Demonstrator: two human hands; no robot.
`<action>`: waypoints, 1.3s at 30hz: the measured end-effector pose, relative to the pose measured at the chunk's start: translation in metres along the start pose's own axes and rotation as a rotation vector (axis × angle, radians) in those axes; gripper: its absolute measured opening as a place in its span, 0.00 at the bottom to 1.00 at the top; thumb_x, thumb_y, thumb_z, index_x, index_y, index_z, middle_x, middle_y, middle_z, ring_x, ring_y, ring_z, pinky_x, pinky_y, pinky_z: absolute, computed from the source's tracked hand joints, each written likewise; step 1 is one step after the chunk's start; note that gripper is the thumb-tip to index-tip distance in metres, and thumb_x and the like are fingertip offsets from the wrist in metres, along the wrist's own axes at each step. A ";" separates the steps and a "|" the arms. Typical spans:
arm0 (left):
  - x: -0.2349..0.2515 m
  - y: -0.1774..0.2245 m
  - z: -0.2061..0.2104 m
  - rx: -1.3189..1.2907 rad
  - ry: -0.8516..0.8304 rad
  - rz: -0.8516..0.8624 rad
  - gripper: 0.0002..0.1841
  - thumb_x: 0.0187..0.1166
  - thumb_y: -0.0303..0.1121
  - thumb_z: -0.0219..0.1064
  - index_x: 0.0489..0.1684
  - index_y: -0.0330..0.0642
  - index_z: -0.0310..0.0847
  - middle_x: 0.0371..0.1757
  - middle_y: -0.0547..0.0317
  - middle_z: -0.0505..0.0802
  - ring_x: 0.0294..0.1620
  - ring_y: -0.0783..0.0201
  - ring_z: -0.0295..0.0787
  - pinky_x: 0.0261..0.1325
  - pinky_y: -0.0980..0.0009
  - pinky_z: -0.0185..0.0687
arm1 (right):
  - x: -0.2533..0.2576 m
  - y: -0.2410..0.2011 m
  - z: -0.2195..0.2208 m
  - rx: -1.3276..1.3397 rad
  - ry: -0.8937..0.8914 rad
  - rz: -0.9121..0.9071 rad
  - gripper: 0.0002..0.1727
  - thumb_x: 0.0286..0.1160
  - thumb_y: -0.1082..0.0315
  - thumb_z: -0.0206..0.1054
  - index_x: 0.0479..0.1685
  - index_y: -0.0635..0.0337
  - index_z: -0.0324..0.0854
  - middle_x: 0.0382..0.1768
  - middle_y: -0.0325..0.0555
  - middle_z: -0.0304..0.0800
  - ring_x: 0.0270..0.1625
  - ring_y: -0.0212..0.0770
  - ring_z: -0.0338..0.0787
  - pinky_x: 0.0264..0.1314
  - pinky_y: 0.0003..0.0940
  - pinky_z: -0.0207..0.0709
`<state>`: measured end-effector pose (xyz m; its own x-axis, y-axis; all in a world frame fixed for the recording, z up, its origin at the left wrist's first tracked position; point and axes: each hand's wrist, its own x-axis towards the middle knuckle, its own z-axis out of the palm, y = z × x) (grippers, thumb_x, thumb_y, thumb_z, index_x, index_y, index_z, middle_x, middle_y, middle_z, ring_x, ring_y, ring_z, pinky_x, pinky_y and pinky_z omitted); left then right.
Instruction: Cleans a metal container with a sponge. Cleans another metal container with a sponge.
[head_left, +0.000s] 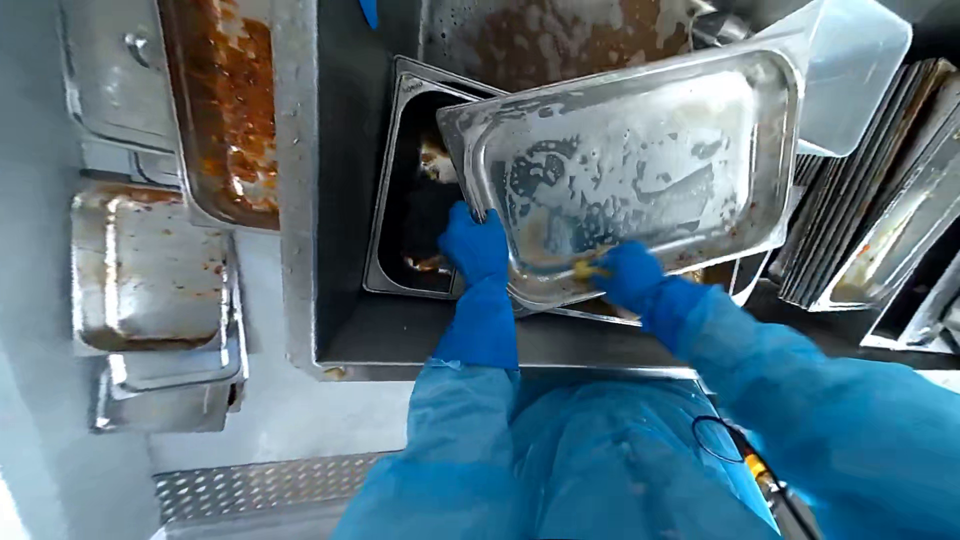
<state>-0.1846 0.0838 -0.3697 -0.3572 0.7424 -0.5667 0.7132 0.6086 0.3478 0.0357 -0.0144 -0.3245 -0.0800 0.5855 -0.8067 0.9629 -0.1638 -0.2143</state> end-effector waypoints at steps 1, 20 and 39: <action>0.000 0.000 0.000 0.016 -0.024 0.008 0.18 0.75 0.42 0.72 0.54 0.40 0.87 0.47 0.42 0.95 0.54 0.41 0.93 0.60 0.36 0.82 | 0.006 -0.025 0.015 0.057 -0.016 -0.114 0.17 0.81 0.52 0.65 0.58 0.45 0.93 0.56 0.46 0.96 0.67 0.50 0.89 0.78 0.55 0.74; 0.002 -0.005 0.003 0.058 0.061 0.073 0.17 0.70 0.41 0.74 0.49 0.40 0.86 0.44 0.44 0.95 0.50 0.44 0.94 0.55 0.40 0.83 | -0.034 0.085 -0.023 0.122 -0.113 -0.380 0.21 0.81 0.55 0.67 0.69 0.48 0.89 0.72 0.37 0.89 0.79 0.48 0.81 0.86 0.54 0.67; 0.018 0.007 -0.009 0.175 -0.018 0.129 0.22 0.71 0.46 0.75 0.55 0.38 0.84 0.50 0.37 0.93 0.56 0.35 0.91 0.59 0.32 0.78 | -0.062 0.103 0.011 0.176 0.029 -0.469 0.15 0.77 0.64 0.67 0.56 0.55 0.95 0.67 0.45 0.92 0.76 0.53 0.84 0.81 0.59 0.71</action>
<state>-0.1919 0.1040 -0.3709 -0.2470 0.8049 -0.5396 0.8466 0.4501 0.2839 0.1371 -0.0762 -0.3024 -0.4844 0.6492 -0.5864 0.7668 -0.0078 -0.6419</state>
